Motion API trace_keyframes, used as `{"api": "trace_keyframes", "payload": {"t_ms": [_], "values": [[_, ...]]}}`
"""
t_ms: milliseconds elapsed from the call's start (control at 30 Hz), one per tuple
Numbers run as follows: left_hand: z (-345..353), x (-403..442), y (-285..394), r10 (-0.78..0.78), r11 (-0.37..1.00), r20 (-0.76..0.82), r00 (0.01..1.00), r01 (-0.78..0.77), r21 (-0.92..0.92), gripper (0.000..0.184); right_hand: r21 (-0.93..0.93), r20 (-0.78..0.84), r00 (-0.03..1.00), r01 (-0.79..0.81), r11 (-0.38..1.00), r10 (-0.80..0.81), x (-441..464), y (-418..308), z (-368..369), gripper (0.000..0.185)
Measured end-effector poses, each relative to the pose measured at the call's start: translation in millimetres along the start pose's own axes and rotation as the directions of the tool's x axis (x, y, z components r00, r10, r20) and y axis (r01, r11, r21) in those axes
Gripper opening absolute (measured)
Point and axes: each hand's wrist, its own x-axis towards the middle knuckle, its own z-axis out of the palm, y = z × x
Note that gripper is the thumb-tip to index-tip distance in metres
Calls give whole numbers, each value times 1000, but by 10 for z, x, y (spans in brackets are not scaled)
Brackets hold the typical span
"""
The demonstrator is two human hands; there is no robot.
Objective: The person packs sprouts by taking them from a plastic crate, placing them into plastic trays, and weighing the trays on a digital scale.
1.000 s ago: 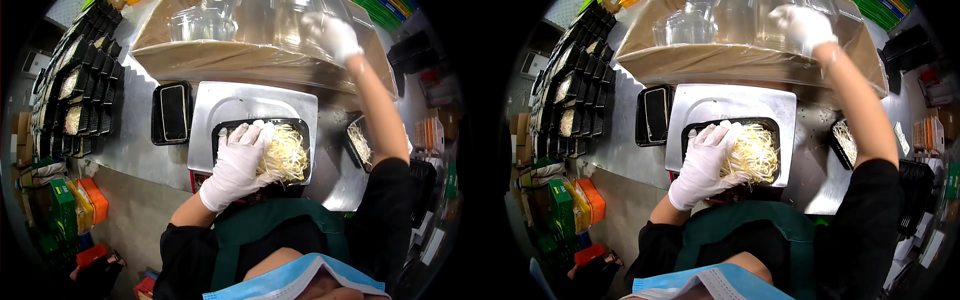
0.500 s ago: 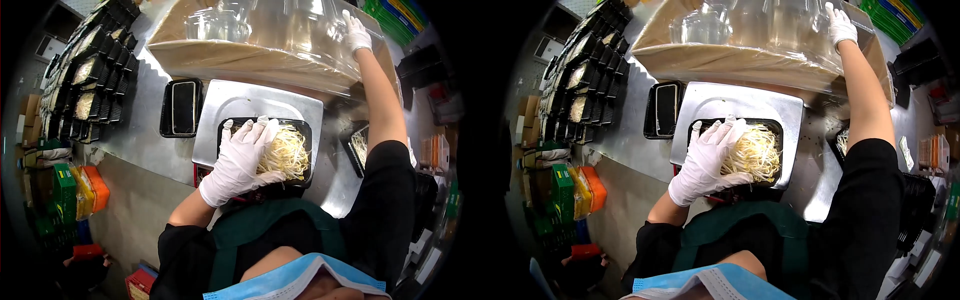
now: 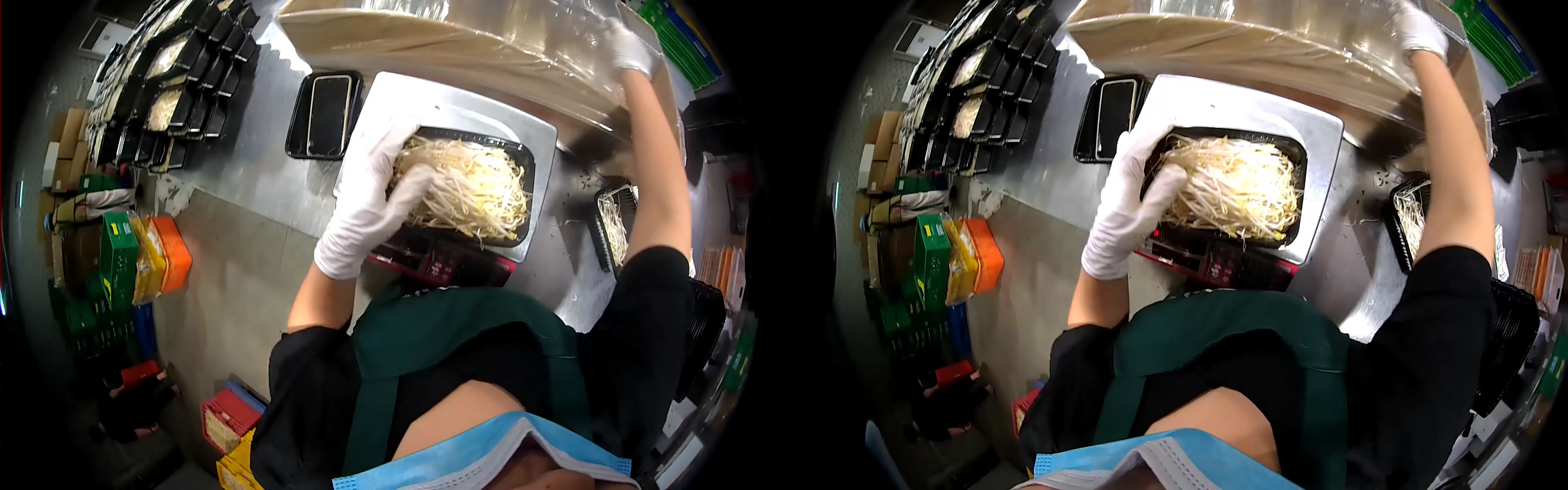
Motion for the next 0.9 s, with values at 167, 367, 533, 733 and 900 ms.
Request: {"api": "trace_keyframes", "payload": {"t_ms": [167, 367, 533, 733, 900], "values": [[-155, -12, -107, -216, 908, -168, 962, 135, -396, 35, 813, -255, 939, 80, 576, 229, -717, 72, -1313, 38], [-488, 131, 179, -363, 771, -312, 878, 95, -630, 35, 975, -179, 982, 168, 142, 66, -2274, -1111, -1883, 38], [-671, -102, 392, -247, 702, 487, 838, 501, -507, 17, 997, -76, 994, 77, -6, 80, -2997, -1775, -1618, 44], [-26, -27, -304, 298, 896, -101, 949, -242, 373, 26, 788, -332, 939, 226, 573, 87, -2747, -1728, -1211, 21], [321, 166, -797, 273, 871, -110, 956, -197, 451, 39, 739, -18, 983, -112, 665, 185, -2608, -1653, -573, 35]]}}
